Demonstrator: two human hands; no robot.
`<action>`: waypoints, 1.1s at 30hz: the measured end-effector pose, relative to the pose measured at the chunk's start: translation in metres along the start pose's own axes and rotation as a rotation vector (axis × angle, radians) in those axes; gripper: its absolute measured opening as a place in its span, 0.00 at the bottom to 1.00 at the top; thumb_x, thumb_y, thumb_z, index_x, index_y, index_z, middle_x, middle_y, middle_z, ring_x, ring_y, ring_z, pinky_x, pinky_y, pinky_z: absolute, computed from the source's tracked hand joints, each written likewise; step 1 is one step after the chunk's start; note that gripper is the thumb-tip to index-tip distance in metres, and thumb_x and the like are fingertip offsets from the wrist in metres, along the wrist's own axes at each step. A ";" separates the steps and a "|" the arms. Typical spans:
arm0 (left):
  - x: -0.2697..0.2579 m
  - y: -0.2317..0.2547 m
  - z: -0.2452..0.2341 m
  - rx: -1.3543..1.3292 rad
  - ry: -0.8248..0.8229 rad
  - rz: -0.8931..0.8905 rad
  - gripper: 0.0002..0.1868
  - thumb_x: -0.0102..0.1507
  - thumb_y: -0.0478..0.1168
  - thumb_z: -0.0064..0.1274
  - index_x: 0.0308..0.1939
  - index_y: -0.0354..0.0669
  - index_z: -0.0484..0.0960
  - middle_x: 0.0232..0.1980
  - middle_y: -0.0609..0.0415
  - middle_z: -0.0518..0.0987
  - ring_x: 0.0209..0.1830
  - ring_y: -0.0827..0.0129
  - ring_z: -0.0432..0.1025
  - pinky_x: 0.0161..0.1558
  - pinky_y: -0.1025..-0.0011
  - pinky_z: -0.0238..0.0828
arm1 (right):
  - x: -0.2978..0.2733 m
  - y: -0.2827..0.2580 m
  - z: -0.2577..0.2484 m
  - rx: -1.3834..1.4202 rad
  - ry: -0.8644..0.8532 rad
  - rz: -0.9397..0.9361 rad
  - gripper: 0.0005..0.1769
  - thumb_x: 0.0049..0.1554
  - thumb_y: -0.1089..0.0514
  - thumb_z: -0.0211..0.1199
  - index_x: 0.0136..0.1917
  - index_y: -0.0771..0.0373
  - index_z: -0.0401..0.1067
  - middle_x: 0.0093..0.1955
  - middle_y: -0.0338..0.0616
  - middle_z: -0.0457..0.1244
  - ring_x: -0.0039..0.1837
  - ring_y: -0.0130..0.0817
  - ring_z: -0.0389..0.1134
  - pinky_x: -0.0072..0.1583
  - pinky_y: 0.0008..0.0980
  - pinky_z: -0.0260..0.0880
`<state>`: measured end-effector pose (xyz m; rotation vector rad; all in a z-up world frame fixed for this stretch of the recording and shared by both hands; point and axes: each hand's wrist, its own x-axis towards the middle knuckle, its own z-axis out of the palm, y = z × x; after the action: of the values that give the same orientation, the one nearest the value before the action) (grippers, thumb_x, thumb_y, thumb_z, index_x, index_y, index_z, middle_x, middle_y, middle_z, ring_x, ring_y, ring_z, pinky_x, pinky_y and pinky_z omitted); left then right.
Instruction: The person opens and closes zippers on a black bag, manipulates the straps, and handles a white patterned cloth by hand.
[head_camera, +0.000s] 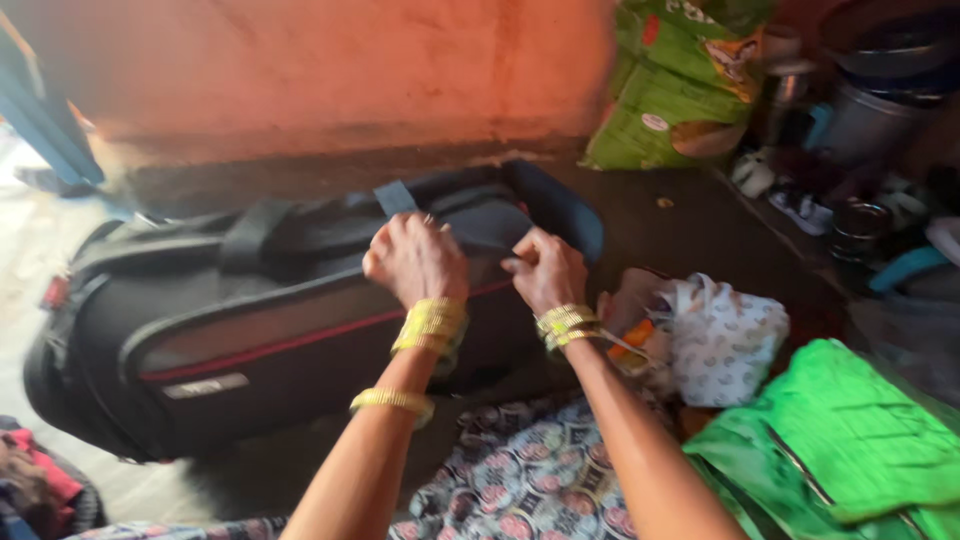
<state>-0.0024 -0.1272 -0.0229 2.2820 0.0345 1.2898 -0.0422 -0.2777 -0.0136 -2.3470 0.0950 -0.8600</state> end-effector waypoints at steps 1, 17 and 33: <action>0.007 -0.015 -0.005 0.025 -0.012 -0.039 0.11 0.59 0.48 0.57 0.42 0.49 0.82 0.49 0.55 0.77 0.58 0.53 0.65 0.59 0.48 0.50 | 0.002 -0.001 0.003 0.010 0.003 0.011 0.13 0.45 0.59 0.78 0.36 0.61 0.73 0.35 0.43 0.70 0.42 0.42 0.73 0.46 0.41 0.72; 0.003 -0.145 -0.060 0.108 -0.027 -0.144 0.11 0.67 0.49 0.58 0.40 0.47 0.79 0.48 0.53 0.77 0.59 0.56 0.67 0.63 0.51 0.54 | -0.005 0.021 0.009 -0.059 -0.038 0.029 0.12 0.44 0.60 0.78 0.37 0.61 0.74 0.38 0.48 0.71 0.44 0.45 0.74 0.48 0.43 0.72; 0.009 -0.144 -0.090 0.064 -0.019 -0.225 0.11 0.61 0.49 0.61 0.37 0.48 0.83 0.45 0.56 0.80 0.59 0.56 0.69 0.67 0.48 0.47 | -0.010 -0.130 0.049 0.134 -0.222 -0.715 0.18 0.47 0.53 0.73 0.50 0.60 0.77 0.48 0.48 0.68 0.54 0.50 0.69 0.56 0.45 0.70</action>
<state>-0.0380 0.0380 -0.0425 2.2680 0.3215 1.1650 -0.0389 -0.1450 0.0285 -2.3375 -0.9105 -0.8714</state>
